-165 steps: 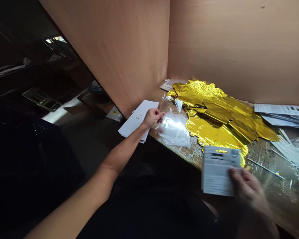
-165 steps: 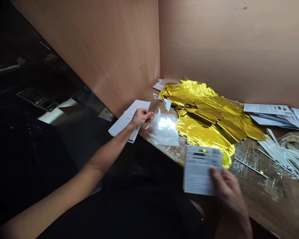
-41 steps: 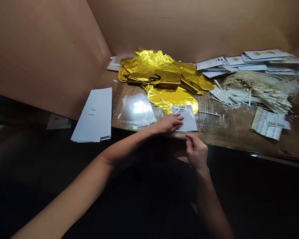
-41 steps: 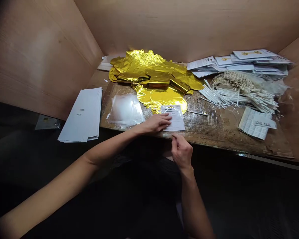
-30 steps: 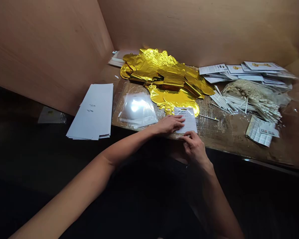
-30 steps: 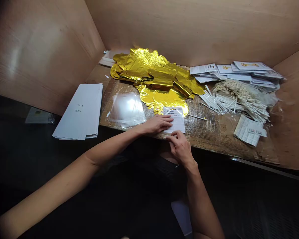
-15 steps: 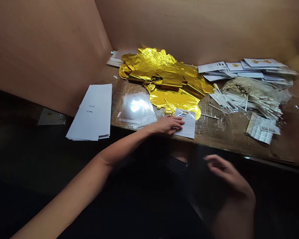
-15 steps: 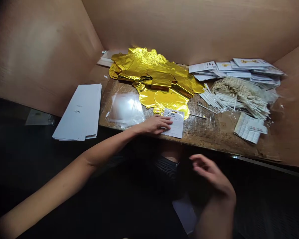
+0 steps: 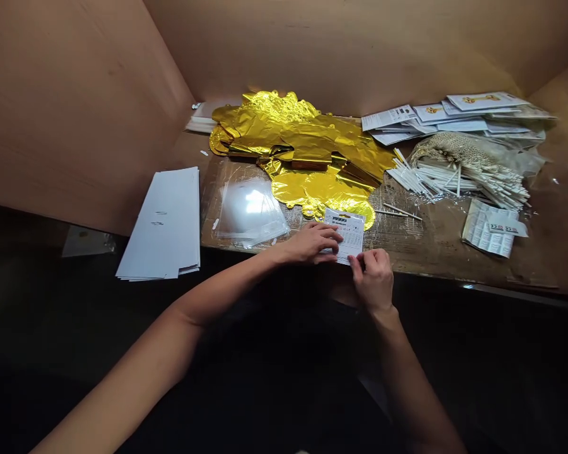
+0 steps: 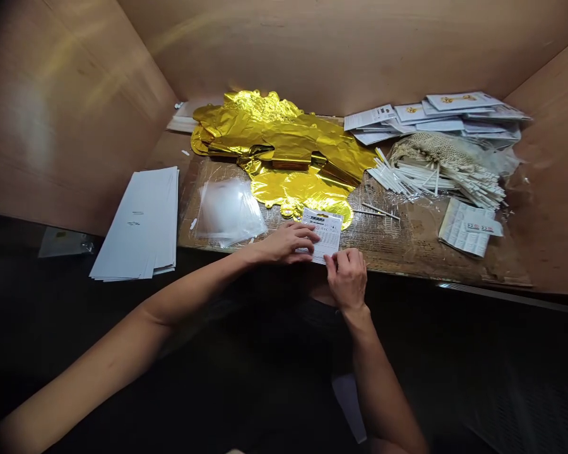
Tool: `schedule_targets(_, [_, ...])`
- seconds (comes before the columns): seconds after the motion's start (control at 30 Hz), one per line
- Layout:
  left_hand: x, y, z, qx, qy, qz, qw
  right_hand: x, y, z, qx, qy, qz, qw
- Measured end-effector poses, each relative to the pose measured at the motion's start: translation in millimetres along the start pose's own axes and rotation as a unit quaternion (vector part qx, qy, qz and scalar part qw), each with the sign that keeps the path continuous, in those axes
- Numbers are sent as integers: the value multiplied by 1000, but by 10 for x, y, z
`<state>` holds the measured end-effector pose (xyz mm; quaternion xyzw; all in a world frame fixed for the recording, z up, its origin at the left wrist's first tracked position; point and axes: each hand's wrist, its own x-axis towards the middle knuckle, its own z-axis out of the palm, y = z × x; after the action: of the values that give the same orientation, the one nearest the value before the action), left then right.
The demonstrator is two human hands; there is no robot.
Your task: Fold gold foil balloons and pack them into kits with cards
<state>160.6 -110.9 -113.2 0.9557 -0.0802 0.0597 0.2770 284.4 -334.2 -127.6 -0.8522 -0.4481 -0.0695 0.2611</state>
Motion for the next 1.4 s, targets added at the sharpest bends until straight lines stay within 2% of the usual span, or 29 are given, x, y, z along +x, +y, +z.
schedule_targets(0.1, [-53, 73, 93, 24, 29, -27, 999, -82, -110, -30, 49, 14, 163, 985])
schedule_targets(0.17, [-132, 131, 161, 25, 41, -32, 998, -207, -212, -60, 169, -15, 252, 953])
schedule_targets(0.23, [-226, 173, 225, 5, 60, -27, 998, -268, -270, -85, 320, -72, 285, 900])
schedule_targets(0.3, [-307, 186, 276, -31, 118, -30, 992, -122, -226, -141, 406, -95, 273, 867])
schedule_targets(0.33, [-335, 182, 293, -50, 161, -36, 985, 63, -156, -196, 416, -78, 258, 869])
schedule_targets(0.4, [-363, 160, 304, -77, 239, -54, 966, 658, 67, -369, 396, 8, 234, 888])
schedule_targets(0.47, [-360, 135, 298, -80, 264, -63, 959, 1441, 350, -592, 370, 127, 237, 890])
schedule_targets(0.5, [-353, 126, 294, -72, 254, -62, 962, 1832, 481, -699, 350, 150, 246, 891])
schedule_targets(0.53, [-344, 122, 295, -59, 238, -60, 968, 2180, 588, -787, 317, 160, 253, 900])
schedule_targets(0.57, [-335, 122, 302, -42, 220, -57, 973, 2460, 659, -845, 274, 142, 237, 921])
schedule_targets(0.63, [-323, 132, 337, -11, 196, -48, 979, 2748, 675, -839, 220, 102, 203, 949])
schedule_targets(0.7, [-319, 147, 387, 2, 191, -42, 981, 2664, 552, -669, 211, 19, 145, 966])
schedule_targets(0.77, [-328, 152, 412, -18, 198, -33, 979, 2322, 376, -392, 208, -111, 39, 971])
schedule_targets(0.83, [-353, 130, 371, -63, 218, -29, 973, 1903, 228, -92, 169, -217, -95, 957])
schedule_targets(0.9, [-394, 75, 237, -102, 248, -40, 963, 1570, 148, 159, 107, -230, -180, 951])
schedule_targets(1.0, [-442, -46, -107, -104, 285, -93, 949, 1358, 146, 337, 47, -208, -223, 951])
schedule_targets(1.07, [-445, -110, -350, -59, 281, -107, 952, 1343, 160, 303, 56, -220, -235, 945])
schedule_targets(1.13, [-427, -131, -533, 24, 245, -96, 964, 1334, 124, 176, 87, -240, -252, 933])
schedule_targets(1.2, [-400, -114, -630, 102, 191, -86, 972, 1289, 36, 4, 122, -272, -272, 915])
schedule_targets(1.27, [-369, -90, -663, 115, 125, -87, 982, 1228, -52, -169, 167, -322, -268, 892])
schedule_targets(1.33, [-330, -93, -678, 53, 78, -98, 991, 1194, -75, -316, 244, -365, -204, 875])
schedule_targets(1.4, [-260, -149, -715, -44, 83, -123, 988, 1203, -9, -424, 371, -355, -85, 854])
